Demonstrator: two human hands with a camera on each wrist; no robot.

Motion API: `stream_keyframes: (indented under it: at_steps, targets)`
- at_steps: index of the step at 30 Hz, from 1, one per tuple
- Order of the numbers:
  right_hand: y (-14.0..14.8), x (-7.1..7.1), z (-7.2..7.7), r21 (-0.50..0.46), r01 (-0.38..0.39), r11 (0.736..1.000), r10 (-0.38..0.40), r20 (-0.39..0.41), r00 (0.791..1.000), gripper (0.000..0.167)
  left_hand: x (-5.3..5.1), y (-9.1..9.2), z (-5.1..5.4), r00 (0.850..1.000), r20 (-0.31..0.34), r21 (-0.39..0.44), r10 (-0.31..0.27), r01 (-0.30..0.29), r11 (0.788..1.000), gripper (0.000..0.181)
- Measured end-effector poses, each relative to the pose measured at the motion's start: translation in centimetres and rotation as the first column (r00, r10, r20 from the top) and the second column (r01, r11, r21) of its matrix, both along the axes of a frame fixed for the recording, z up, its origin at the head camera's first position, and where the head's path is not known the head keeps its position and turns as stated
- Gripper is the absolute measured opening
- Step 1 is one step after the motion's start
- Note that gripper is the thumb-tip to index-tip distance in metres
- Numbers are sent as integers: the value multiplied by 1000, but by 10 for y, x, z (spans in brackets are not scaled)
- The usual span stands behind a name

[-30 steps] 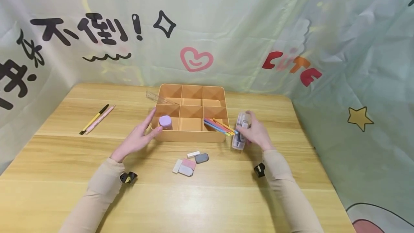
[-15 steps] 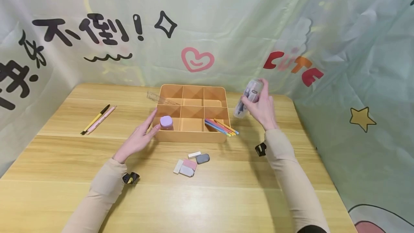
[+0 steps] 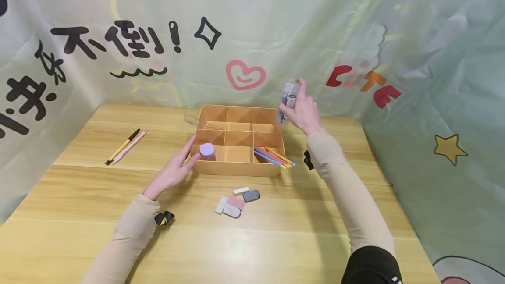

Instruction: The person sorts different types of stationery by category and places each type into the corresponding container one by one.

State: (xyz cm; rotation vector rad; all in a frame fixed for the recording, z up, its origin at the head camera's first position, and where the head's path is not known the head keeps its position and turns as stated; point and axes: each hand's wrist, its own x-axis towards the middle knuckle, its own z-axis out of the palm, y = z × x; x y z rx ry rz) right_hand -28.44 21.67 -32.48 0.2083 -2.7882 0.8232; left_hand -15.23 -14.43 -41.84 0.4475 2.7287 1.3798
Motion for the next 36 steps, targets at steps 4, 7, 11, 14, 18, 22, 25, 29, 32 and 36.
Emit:
stream_keyframes:
  at_steps: [4,7,11,14,18,22,25,29,32,36]
  targets:
    - [-10,-6,-5,41,-11,999,9,42,999,81,0,0,0,1000,5,-6,2,-2,1000,68]
    - [-15,-9,-8,73,-21,997,17,63,998,82,0,0,1,1000,17,-13,7,-6,1000,69]
    - [-20,-10,-13,121,-35,992,22,111,994,85,1,1,2,1000,26,-18,9,-9,1000,69]
    - [-22,-10,-17,163,-50,985,24,157,987,86,1,1,2,999,33,-19,12,-12,1000,69]
    - [-23,-9,-21,193,-64,979,25,198,980,85,0,1,1,999,34,-15,12,-12,1000,69]
    - [-24,-7,-24,211,-72,975,23,224,974,86,0,1,0,999,31,-15,13,-12,1000,69]
    - [-23,-6,-26,220,-98,971,38,261,965,84,0,1,1,999,30,-18,12,-11,1000,68]
    - [-15,-2,-27,184,-145,972,82,315,946,82,0,0,2,1000,26,-23,14,-14,1000,68]
    - [-6,5,-28,115,-166,979,120,333,935,83,0,0,1,1000,21,-26,16,-15,1000,69]
    - [7,20,-34,-30,-177,984,176,348,921,80,0,0,0,1000,18,-18,9,-8,1000,68]
